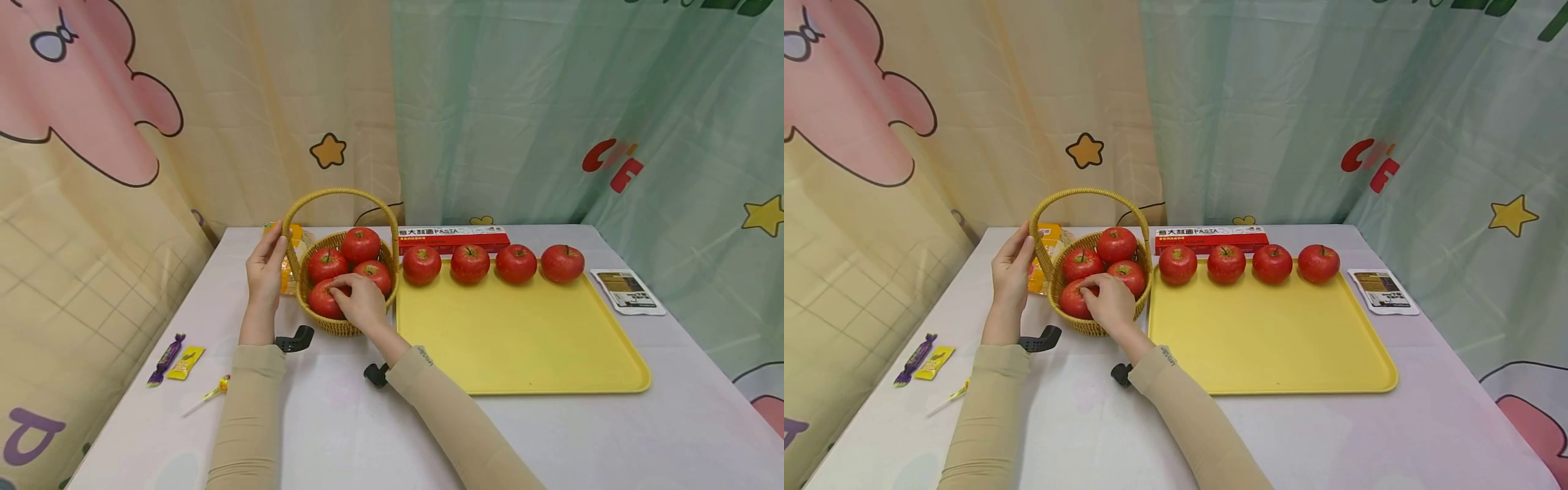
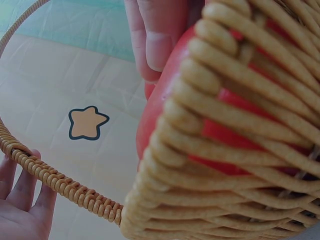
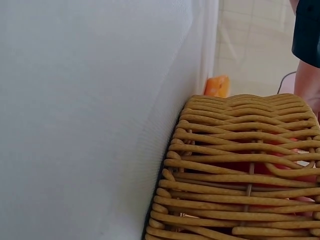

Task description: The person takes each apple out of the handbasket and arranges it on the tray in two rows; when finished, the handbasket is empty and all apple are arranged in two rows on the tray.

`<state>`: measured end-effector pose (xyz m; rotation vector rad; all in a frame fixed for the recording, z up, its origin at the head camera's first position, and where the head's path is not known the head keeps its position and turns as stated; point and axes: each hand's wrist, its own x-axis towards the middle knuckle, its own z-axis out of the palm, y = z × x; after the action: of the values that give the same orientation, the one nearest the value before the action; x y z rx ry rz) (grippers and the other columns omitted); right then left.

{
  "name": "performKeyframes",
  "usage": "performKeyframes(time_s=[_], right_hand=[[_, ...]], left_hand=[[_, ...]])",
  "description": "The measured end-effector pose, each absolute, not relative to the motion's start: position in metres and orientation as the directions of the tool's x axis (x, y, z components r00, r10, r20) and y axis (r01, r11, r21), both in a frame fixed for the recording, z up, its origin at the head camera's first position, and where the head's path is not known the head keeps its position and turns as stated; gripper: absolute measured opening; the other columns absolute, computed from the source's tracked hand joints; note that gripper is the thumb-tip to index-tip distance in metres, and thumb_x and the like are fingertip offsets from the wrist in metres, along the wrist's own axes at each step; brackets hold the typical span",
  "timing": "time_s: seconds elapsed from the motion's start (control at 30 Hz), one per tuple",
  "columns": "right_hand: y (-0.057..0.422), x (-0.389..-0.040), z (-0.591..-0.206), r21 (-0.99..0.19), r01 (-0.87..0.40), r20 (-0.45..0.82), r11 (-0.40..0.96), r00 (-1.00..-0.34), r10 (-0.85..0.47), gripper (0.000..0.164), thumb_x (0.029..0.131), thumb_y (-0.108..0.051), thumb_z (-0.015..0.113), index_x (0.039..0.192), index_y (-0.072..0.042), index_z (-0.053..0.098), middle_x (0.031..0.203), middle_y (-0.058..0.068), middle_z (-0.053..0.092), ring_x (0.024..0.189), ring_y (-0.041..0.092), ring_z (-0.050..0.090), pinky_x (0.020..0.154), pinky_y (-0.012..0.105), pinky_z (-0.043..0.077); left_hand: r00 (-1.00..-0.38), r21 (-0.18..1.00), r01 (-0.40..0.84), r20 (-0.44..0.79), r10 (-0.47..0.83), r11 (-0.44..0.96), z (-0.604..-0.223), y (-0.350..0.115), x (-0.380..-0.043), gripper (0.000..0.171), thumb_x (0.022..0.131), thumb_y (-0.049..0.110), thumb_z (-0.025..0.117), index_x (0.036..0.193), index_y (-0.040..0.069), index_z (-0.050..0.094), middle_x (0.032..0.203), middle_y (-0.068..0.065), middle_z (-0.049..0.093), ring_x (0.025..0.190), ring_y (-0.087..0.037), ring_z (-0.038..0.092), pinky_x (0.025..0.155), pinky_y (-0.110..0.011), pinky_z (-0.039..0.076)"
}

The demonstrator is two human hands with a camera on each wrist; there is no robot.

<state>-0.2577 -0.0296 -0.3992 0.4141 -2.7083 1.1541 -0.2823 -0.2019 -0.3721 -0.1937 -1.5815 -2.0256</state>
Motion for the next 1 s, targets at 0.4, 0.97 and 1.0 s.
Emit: performKeyframes(time_s=[0.4,0.97,1.0], right_hand=[[-0.030,-0.256,-0.401,-0.652,-0.354,0.321,0.671,-0.930,-0.178,0.015,0.090,-0.028,0.064,0.101,-0.020,0.072,0.101,-0.007,0.067,0.099,0.012,0.059,0.089,0.031,0.048],[-0.006,-0.252,-0.386,-0.808,-0.420,0.387,0.412,-0.907,-0.165,0.013,0.089,-0.019,0.066,0.098,-0.011,0.072,0.099,-0.001,0.068,0.097,0.014,0.060,0.087,0.026,0.050],[-0.001,-0.252,-0.381,-0.821,-0.416,0.378,0.391,-0.909,-0.173,0.013,0.089,-0.019,0.066,0.098,-0.011,0.072,0.100,-0.001,0.068,0.098,0.014,0.059,0.087,0.026,0.050]], left_hand=[[-0.839,0.856,0.496,0.428,-0.336,-0.148,-0.372,-0.202,-0.282,0.034,0.094,0.010,0.056,0.128,0.004,0.058,0.110,0.006,0.064,0.107,-0.012,0.058,0.098,-0.025,0.043],[-0.827,0.841,0.519,0.448,-0.339,-0.155,-0.374,-0.202,-0.284,0.033,0.094,0.008,0.055,0.127,0.004,0.059,0.110,0.006,0.064,0.106,-0.012,0.057,0.096,-0.022,0.044],[-0.828,0.843,0.516,0.447,-0.339,-0.151,-0.374,-0.202,-0.284,0.033,0.094,0.008,0.055,0.127,0.004,0.059,0.111,0.006,0.064,0.107,-0.012,0.057,0.096,-0.022,0.044]])
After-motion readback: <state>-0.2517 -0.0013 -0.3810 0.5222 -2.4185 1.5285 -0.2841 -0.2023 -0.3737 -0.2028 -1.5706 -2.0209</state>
